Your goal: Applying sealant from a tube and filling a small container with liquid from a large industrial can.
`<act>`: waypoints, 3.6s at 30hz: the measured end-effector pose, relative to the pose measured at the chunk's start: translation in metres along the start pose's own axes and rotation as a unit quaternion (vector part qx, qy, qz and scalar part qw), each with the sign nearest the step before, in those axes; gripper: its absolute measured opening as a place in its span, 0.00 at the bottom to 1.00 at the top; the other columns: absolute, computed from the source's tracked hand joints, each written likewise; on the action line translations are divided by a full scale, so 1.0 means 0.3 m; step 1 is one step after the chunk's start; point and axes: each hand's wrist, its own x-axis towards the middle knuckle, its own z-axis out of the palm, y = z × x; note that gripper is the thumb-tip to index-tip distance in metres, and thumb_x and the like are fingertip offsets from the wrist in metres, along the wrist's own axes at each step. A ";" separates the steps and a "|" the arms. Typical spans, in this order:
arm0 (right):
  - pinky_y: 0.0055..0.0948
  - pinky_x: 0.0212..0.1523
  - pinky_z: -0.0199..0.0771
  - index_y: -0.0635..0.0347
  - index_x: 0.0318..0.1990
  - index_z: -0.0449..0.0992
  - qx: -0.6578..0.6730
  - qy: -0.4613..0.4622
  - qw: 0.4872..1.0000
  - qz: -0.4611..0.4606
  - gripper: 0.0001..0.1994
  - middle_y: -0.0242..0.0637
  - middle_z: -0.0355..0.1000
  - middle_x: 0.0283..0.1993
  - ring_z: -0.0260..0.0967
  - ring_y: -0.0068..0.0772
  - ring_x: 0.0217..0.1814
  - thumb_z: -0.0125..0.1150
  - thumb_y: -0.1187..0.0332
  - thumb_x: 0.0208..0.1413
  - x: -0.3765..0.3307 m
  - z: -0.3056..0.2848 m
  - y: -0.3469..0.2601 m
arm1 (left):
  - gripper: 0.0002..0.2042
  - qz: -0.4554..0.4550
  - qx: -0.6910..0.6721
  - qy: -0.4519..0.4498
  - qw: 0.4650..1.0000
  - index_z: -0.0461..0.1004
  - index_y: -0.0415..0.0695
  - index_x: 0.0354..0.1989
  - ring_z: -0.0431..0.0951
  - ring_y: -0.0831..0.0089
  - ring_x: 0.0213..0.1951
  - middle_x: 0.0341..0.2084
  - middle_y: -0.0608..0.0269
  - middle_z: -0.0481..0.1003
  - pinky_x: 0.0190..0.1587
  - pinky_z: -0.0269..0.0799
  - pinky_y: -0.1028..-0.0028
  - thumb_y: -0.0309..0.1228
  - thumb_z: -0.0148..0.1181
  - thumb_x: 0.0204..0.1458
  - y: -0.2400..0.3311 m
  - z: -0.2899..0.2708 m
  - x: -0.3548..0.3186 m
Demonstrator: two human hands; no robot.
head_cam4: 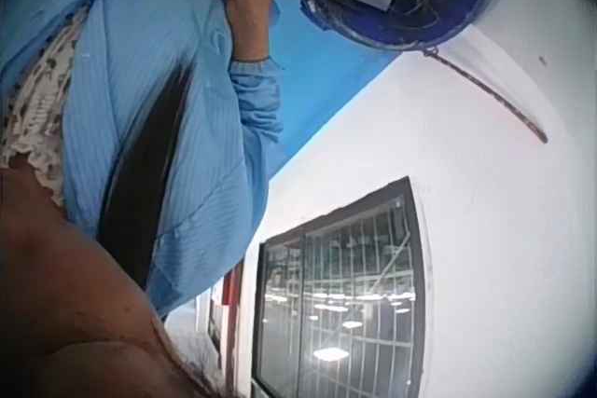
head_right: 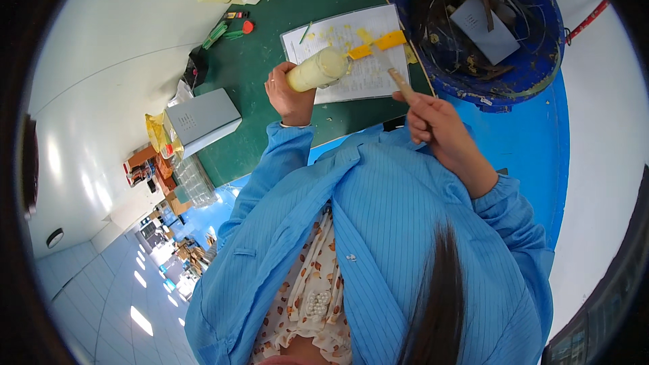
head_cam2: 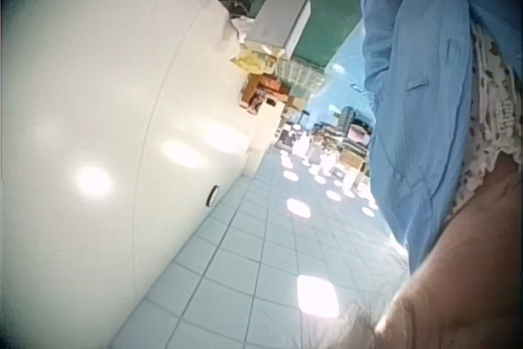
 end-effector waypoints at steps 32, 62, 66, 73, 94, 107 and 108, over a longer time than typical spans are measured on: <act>0.17 0.25 0.51 0.64 0.59 0.69 0.087 -0.032 0.993 0.072 0.17 0.20 0.55 0.22 0.48 0.11 0.20 0.45 0.64 0.71 0.043 0.069 0.010 | 0.15 0.076 0.178 0.021 0.981 0.73 0.49 0.35 0.74 0.64 0.32 0.27 0.66 0.75 0.43 0.66 0.67 0.27 0.68 0.37 -0.007 0.020 -0.006; 0.17 0.29 0.55 0.59 0.64 0.63 0.154 -0.070 0.980 0.103 0.19 0.20 0.55 0.24 0.49 0.11 0.23 0.46 0.59 0.72 0.105 0.047 0.059 | 0.15 0.057 0.198 -0.053 0.977 0.72 0.48 0.32 0.74 0.61 0.25 0.22 0.65 0.74 0.32 0.67 0.66 0.28 0.67 0.34 0.061 0.007 -0.056; 0.17 0.28 0.55 0.58 0.64 0.63 0.144 -0.073 0.982 0.101 0.19 0.20 0.55 0.24 0.48 0.11 0.22 0.46 0.59 0.72 0.110 0.042 0.062 | 0.15 0.057 0.196 -0.063 0.977 0.72 0.49 0.32 0.74 0.60 0.23 0.20 0.65 0.74 0.30 0.67 0.66 0.28 0.67 0.33 0.063 0.006 -0.059; 0.16 0.27 0.53 0.58 0.64 0.63 0.181 -0.124 0.972 0.090 0.19 0.20 0.54 0.23 0.48 0.10 0.22 0.44 0.59 0.73 0.116 0.025 0.065 | 0.17 0.032 0.183 -0.081 0.979 0.72 0.49 0.32 0.75 0.59 0.23 0.19 0.64 0.74 0.30 0.68 0.65 0.28 0.69 0.31 0.050 0.010 -0.073; 0.18 0.25 0.53 0.60 0.59 0.68 -0.113 0.121 0.979 -0.116 0.17 0.24 0.59 0.25 0.50 0.14 0.22 0.44 0.60 0.72 0.170 -0.112 0.040 | 0.31 -0.376 0.064 -0.139 0.914 0.73 0.47 0.45 0.80 0.50 0.34 0.33 0.53 0.81 0.38 0.75 0.57 0.49 0.77 0.35 -0.245 -0.022 -0.248; 0.45 0.25 0.67 0.60 0.49 0.71 -0.624 0.379 0.641 -0.235 0.14 0.47 0.76 0.31 0.70 0.50 0.24 0.48 0.59 0.69 0.255 -0.571 0.023 | 0.35 -0.489 0.108 -0.117 0.857 0.70 0.42 0.46 0.80 0.49 0.38 0.36 0.48 0.79 0.43 0.75 0.58 0.55 0.76 0.36 -0.476 0.011 -0.409; 0.45 0.25 0.67 0.60 0.49 0.71 -0.618 0.379 0.635 -0.266 0.14 0.47 0.76 0.31 0.71 0.50 0.25 0.49 0.59 0.69 0.247 -0.563 -0.023 | 0.36 -0.507 0.104 -0.109 0.849 0.70 0.41 0.46 0.80 0.49 0.38 0.36 0.48 0.79 0.44 0.75 0.58 0.55 0.76 0.36 -0.482 0.015 -0.405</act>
